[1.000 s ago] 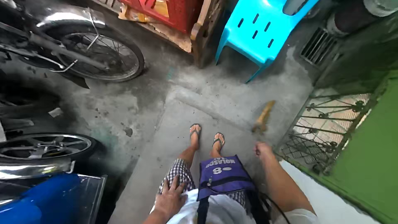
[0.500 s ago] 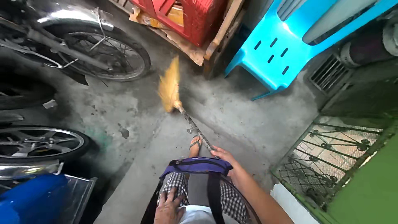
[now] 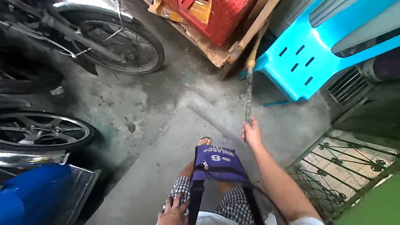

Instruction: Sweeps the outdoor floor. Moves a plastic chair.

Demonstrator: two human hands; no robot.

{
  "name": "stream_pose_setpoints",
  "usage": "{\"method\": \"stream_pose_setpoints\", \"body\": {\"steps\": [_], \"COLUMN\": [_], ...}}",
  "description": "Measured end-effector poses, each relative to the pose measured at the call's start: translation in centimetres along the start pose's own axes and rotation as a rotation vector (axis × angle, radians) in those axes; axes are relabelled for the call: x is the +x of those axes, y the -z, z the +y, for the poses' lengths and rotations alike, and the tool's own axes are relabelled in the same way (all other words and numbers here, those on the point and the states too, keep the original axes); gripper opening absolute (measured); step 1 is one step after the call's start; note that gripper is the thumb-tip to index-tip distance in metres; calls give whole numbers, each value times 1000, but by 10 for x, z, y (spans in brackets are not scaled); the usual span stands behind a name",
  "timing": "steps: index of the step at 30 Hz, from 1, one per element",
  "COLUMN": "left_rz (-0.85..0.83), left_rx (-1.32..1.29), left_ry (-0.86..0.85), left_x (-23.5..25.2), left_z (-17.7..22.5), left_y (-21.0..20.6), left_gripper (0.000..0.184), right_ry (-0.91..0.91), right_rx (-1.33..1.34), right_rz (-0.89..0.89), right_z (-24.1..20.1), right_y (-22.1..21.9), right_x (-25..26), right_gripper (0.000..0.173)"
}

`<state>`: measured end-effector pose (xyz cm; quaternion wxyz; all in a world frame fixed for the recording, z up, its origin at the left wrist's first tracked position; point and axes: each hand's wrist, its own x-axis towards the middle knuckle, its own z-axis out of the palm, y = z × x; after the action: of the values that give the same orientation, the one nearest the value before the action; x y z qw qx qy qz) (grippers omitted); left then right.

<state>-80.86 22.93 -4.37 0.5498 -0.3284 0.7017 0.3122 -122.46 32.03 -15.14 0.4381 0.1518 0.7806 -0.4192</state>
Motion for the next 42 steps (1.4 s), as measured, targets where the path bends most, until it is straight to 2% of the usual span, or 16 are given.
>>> {"method": "stream_pose_setpoints", "body": {"steps": [3,6,9,11,13,15,17,20,22,24,27,30,34,37,39,42], "left_rz": [-19,-47,-117,-169,-167,-105,-16,56,47,80,9,5,0,-26,8,29], "left_rx": [16,52,87,113,132,108,67,70,62,38,31,32,21,14,0,-15], "left_ry": [14,-12,-36,-16,-8,-21,-40,-1,-2,-25,6,41,68,89,89,74], "left_x": [5,0,-7,-9,-6,-8,-5,2,-4,-11,-17,-12,-10,-14,-14,-8], "left_z": [1,14,29,33,33,32,33,28,42,58,77,71,64,71,72,62], "left_y": [-1,17,38,44,44,35,17,-15,-23,-16,-8,-23,-39,-35,-37,-46], "left_gripper": [56,54,49,51,52,49,48,56,52,45,47,45,44,48,48,52], "right_ry": [-97,-298,-460,-481,-438,-383,-262,-148,-93,-50,-40,-5,72,-45,-124,-100], "right_rx": [42,126,172,162,81,-124,-372,-415,-368,-406,-741,-1139,-1353,-1155,-895,-431], "right_rz": [-77,-159,-168,-168,-124,-1,118,195,225,228,171,170,278,358,367,316], "right_z": [33,42,49,40,16,-1,4,43,71,79,55,22,-9,15,45,91], "right_y": [16,44,67,82,99,116,122,117,127,144,168,179,185,176,150,105], "right_x": [-80,-157,-177,-154,-102,-41,9,3,-15,-11,29,78,123,117,88,34], "right_gripper": [60,57,55,54,50,48,55,68,70,66,60,60,58,58,61,65]}}
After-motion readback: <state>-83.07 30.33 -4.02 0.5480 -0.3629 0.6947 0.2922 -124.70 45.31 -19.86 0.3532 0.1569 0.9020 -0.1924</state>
